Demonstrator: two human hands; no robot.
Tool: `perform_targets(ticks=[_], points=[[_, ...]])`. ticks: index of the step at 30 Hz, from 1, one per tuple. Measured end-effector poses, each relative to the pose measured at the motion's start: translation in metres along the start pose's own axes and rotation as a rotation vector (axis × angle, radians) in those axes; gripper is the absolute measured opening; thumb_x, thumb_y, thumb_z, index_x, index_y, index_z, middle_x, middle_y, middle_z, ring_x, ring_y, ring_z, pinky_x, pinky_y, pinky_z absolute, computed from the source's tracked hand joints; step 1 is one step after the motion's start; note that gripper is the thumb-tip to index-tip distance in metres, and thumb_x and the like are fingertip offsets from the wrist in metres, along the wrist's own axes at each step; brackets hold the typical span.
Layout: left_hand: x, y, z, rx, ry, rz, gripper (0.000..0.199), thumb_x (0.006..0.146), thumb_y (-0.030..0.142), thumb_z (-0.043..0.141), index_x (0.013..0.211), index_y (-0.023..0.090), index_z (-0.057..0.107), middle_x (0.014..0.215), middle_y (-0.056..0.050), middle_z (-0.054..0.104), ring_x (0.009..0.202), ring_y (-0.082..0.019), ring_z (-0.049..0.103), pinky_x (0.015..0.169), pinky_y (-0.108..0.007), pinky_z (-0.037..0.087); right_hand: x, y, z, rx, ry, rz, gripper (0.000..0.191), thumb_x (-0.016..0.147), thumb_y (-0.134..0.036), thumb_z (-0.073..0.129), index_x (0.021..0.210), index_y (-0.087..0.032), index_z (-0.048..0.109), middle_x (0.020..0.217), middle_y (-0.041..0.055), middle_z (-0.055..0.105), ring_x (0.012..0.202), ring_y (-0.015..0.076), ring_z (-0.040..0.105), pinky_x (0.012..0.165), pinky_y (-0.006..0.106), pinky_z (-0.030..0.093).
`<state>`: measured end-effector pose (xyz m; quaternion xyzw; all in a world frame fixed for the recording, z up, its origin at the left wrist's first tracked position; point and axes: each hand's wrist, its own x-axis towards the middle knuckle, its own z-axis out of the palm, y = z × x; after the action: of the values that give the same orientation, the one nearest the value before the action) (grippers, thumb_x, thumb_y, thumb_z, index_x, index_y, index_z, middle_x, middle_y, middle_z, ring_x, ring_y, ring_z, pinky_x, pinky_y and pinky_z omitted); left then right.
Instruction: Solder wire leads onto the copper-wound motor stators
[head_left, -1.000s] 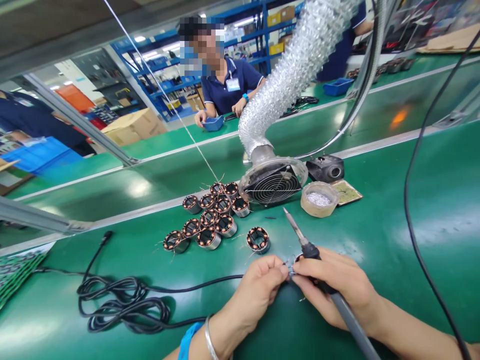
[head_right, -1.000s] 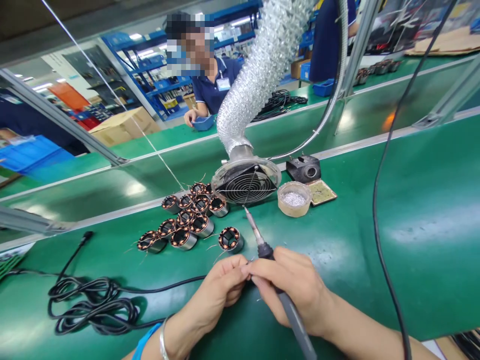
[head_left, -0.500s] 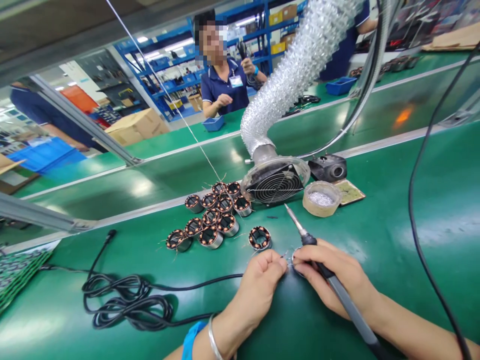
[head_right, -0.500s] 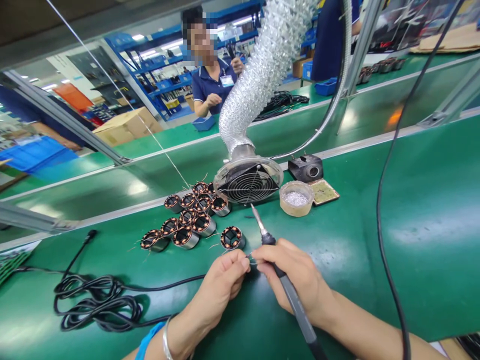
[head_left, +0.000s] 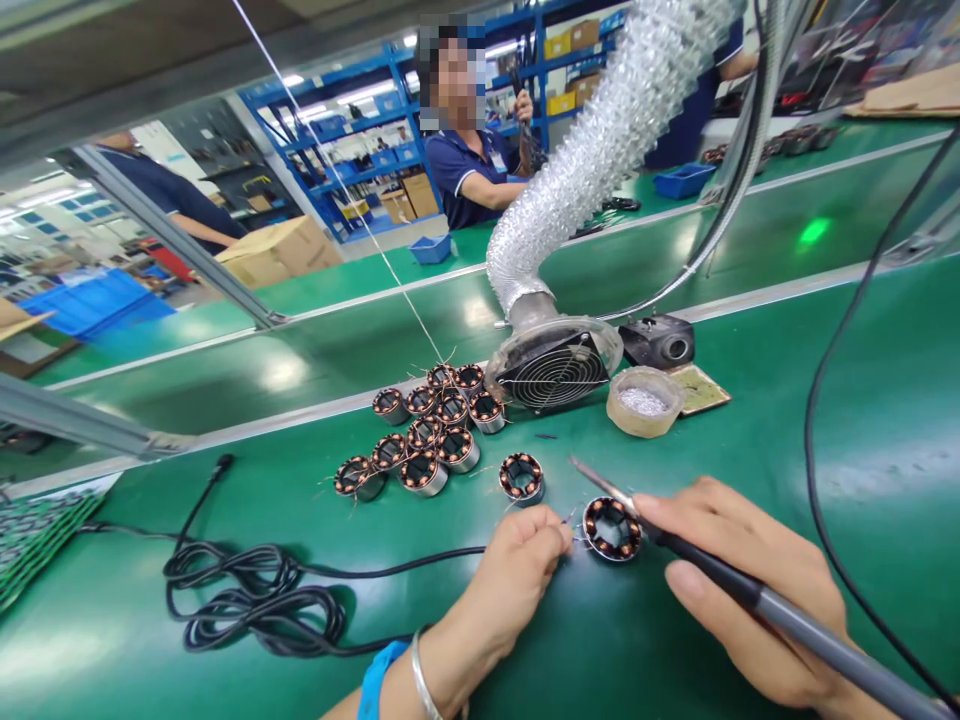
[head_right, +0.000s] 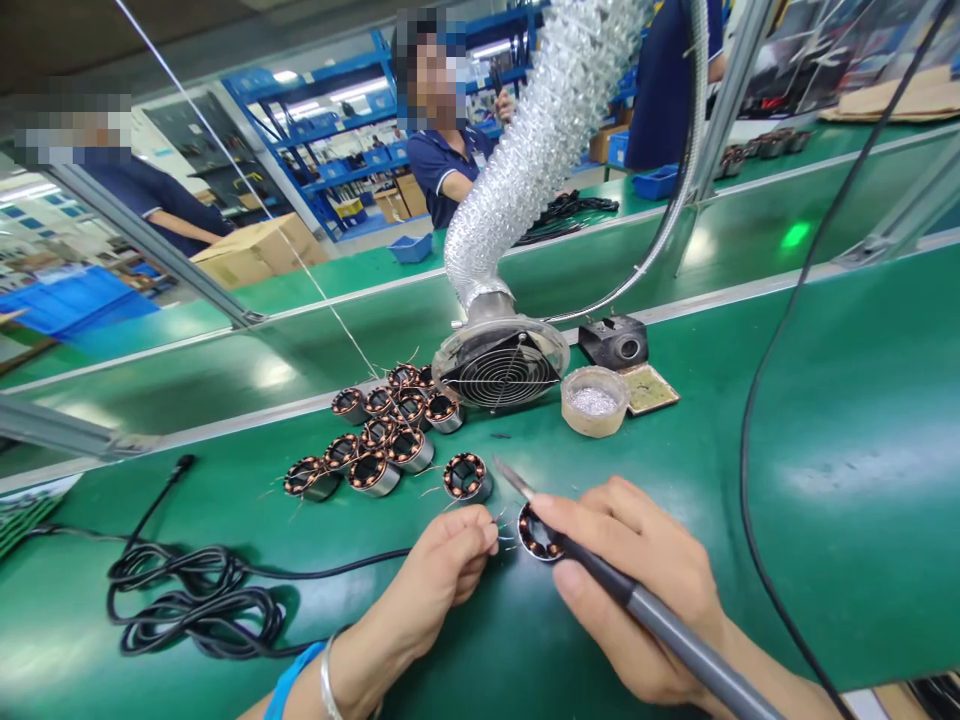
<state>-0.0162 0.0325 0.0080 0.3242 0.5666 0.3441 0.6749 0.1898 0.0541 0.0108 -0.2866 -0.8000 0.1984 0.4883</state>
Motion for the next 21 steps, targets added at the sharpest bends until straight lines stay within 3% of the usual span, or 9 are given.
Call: perform_targets(ticks=[6,11,15,21], points=[[0.000,-0.005,0.000,-0.019,-0.022,0.010,0.038,0.068,0.050,0.068,0.064,0.020,0.045,0.045,0.013,0.024,0.043,-0.005,0.013,0.043,-0.023,0.008,0.003,-0.016,-0.006,0.000,0.054,-0.015,0.043,0.086,-0.008,0.053,0.125,-0.021,0.063,0.072,0.0026,0.063,0.057,0.0166,0.059,0.049,0.028,0.049],[-0.002,-0.005,0.000,0.002,-0.023,0.026,0.038,0.070,0.050,0.067,0.063,0.020,0.045,0.046,0.012,0.025,0.044,-0.005,0.015,0.045,-0.023,0.010,0.001,-0.032,-0.018,-0.108,0.010,0.070,0.018,0.086,-0.018,0.059,0.100,-0.023,0.069,0.072,0.0033,0.067,0.060,0.0197,0.065,0.049,0.029,0.052],[-0.003,-0.006,-0.001,0.023,-0.031,0.040,0.035,0.072,0.048,0.065,0.063,0.020,0.044,0.048,0.012,0.025,0.046,-0.006,0.015,0.046,-0.023,0.012,0.000,-0.037,-0.015,-0.139,0.003,0.103,0.011,0.088,-0.020,0.057,0.094,-0.023,0.065,0.077,0.0037,0.070,0.061,0.0200,0.068,0.048,0.029,0.051],[-0.003,-0.008,-0.002,0.047,-0.029,0.059,0.035,0.074,0.048,0.064,0.065,0.020,0.045,0.049,0.012,0.024,0.048,-0.007,0.016,0.048,-0.024,0.012,0.008,-0.042,-0.009,-0.145,0.007,0.087,0.009,0.091,-0.022,0.053,0.091,-0.024,0.061,0.068,0.0024,0.067,0.054,0.0177,0.063,0.043,0.028,0.047]])
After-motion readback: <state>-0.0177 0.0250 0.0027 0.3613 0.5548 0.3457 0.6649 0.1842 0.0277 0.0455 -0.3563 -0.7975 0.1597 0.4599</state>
